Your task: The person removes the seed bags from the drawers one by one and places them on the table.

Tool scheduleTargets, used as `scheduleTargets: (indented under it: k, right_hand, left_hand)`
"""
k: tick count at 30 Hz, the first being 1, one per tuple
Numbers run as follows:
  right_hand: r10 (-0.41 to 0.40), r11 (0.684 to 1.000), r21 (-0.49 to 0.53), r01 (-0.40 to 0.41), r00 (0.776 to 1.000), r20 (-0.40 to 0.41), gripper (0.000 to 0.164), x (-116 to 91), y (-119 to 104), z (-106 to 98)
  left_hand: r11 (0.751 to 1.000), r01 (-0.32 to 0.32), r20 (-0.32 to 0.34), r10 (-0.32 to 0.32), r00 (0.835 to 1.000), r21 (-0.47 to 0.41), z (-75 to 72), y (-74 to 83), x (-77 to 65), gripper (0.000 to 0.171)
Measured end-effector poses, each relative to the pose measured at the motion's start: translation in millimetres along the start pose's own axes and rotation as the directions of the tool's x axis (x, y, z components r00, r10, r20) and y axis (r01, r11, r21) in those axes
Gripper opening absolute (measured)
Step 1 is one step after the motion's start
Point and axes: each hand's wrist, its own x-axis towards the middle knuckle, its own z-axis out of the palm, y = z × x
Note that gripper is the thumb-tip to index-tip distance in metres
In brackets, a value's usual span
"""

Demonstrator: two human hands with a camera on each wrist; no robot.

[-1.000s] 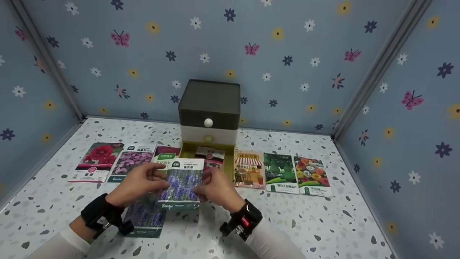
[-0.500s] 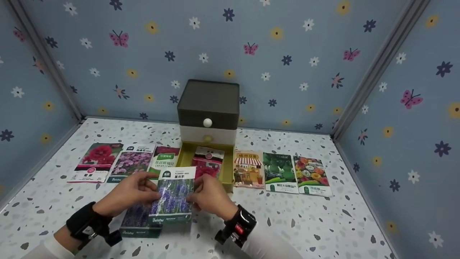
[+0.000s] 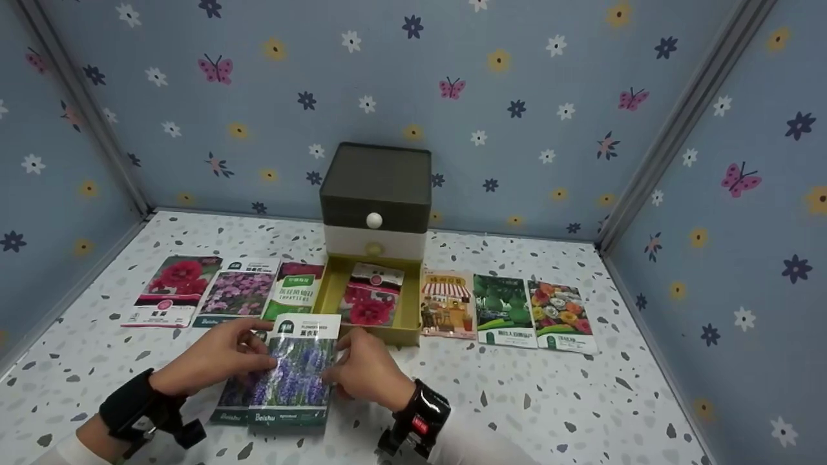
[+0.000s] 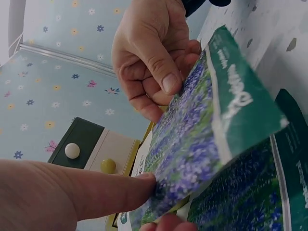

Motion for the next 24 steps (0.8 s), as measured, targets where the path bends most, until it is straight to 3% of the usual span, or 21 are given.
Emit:
scheduleTargets:
  k: [13,24]
  right_hand:
    - [0.057,0.998,-0.002,-0.057,0.997,0.055,0.04,-0.9,3.6,13.2]
    - [0.125,0.992,-0.002,-0.126,0.989,0.083,0.036,-3.5,10.6,12.0]
  left_hand:
    - [0.999,0.013,0.07,-0.016,0.997,0.043,-6.0,-3.7,-6.7,0.074]
    - [0.987,0.046,0.014,-0.048,0.999,0.154,6.9,-1.8,-6.0,0.072]
